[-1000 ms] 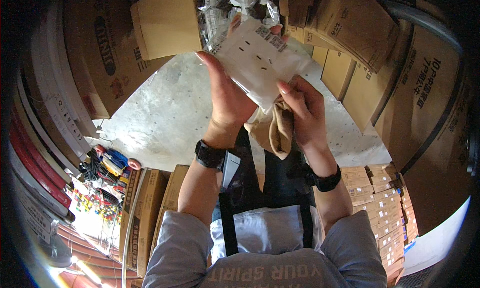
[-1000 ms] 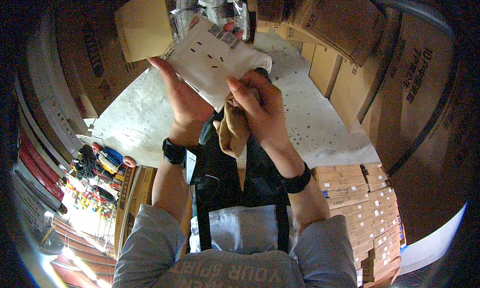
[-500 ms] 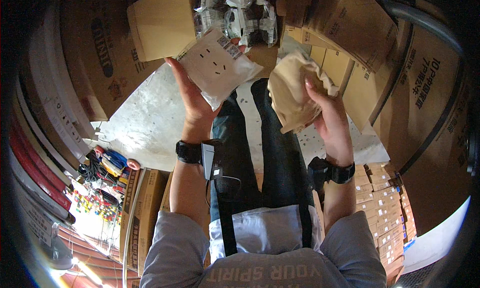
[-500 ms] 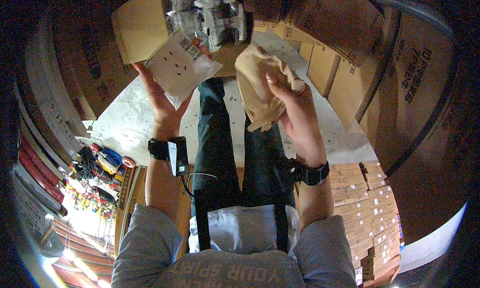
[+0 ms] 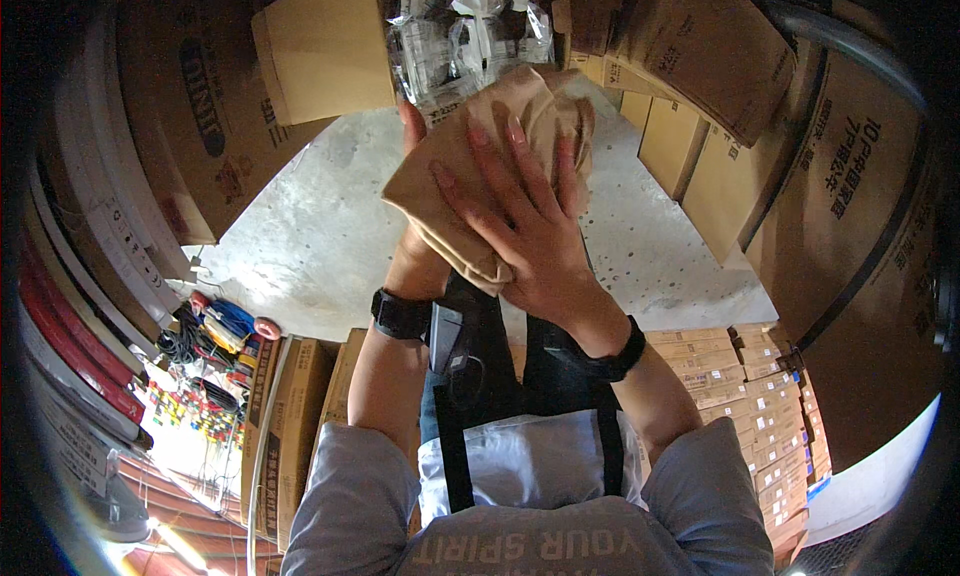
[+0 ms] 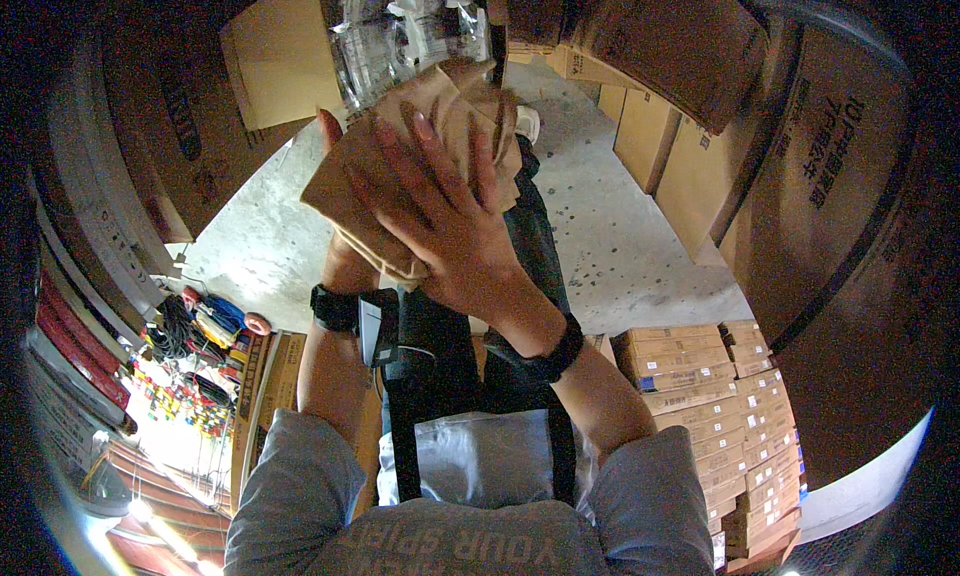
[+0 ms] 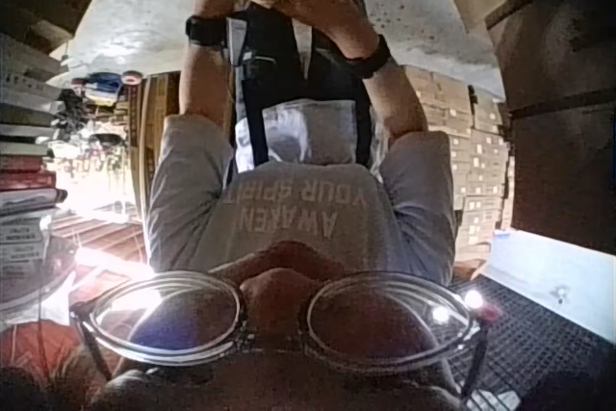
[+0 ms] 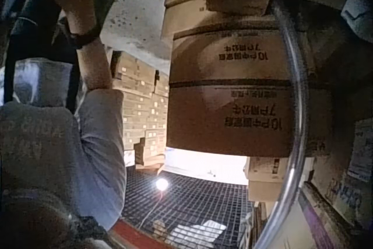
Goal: Cleaning and inspecting individual electrical wall outlets with a cloth in a warehouse setting.
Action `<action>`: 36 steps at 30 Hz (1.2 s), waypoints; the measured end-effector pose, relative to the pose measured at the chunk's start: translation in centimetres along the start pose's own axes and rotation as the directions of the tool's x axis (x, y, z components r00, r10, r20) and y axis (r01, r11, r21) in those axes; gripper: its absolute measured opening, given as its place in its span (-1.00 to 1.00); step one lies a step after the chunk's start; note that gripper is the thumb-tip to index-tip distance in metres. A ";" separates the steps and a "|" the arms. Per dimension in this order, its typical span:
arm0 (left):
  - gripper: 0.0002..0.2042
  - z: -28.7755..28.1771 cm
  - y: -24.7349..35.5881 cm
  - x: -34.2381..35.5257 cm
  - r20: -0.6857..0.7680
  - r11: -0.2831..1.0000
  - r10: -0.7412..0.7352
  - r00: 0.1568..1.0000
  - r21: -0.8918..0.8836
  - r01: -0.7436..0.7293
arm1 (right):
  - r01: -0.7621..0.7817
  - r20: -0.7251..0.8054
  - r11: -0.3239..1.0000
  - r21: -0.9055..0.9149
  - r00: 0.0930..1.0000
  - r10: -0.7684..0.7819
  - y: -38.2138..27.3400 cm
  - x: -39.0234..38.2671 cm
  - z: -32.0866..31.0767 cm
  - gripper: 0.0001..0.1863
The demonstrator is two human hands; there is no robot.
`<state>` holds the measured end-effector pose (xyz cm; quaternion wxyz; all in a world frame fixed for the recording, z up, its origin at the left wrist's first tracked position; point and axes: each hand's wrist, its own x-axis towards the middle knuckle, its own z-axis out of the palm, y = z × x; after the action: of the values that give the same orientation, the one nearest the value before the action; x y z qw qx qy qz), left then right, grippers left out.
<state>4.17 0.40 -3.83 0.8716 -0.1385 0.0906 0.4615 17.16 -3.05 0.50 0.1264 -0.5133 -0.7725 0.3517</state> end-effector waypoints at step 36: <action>-0.26 -3.1 -1.1 -2.3 -0.031 0.964 0.189 0.981 -0.186 -0.192 | -0.027 -0.126 0.999 0.020 0.992 0.029 0.5 0.9 1.0 -0.41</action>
<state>3.77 -2.98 -5.95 0.8055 -0.2139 0.0651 0.5488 16.56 -2.55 -0.69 0.1747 -0.5440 -0.7527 0.3272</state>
